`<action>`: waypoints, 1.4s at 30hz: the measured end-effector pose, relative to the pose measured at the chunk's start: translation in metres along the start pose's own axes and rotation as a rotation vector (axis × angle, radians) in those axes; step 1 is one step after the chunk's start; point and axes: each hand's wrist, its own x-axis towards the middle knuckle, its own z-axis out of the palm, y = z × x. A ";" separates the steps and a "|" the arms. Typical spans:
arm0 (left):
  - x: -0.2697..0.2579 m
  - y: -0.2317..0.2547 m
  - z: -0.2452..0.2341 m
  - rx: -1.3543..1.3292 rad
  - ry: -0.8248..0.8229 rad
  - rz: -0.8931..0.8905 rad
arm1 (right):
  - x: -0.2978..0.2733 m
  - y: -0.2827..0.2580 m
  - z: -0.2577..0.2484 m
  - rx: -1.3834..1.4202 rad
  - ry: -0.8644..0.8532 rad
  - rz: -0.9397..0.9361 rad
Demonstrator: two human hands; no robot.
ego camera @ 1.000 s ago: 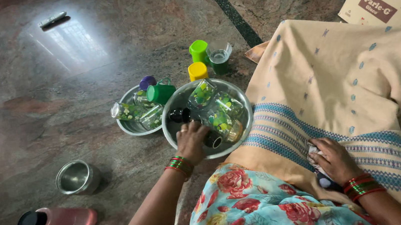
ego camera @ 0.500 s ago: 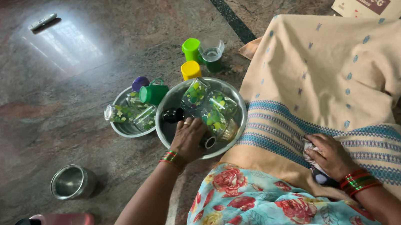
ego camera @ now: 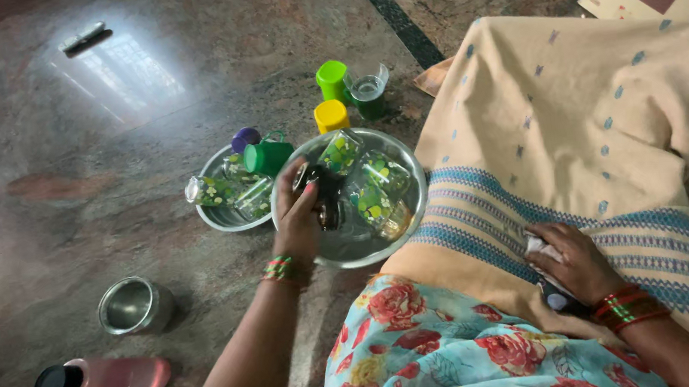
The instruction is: The person sits on the floor and wipes several small cups and mugs with a cloth, then places them on a nearby shelf. The person handles each item one at a time, rotating and wiping the exterior surfaces.
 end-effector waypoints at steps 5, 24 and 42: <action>0.015 -0.036 0.101 -0.235 -0.188 -0.077 | 0.003 -0.004 -0.002 0.069 0.008 0.157; -0.033 -0.254 0.203 -0.550 -0.354 -0.818 | -0.044 0.016 -0.042 1.007 0.874 0.378; -0.044 -0.243 0.212 -0.083 -0.506 -0.609 | -0.024 -0.039 -0.038 -0.316 -0.460 0.330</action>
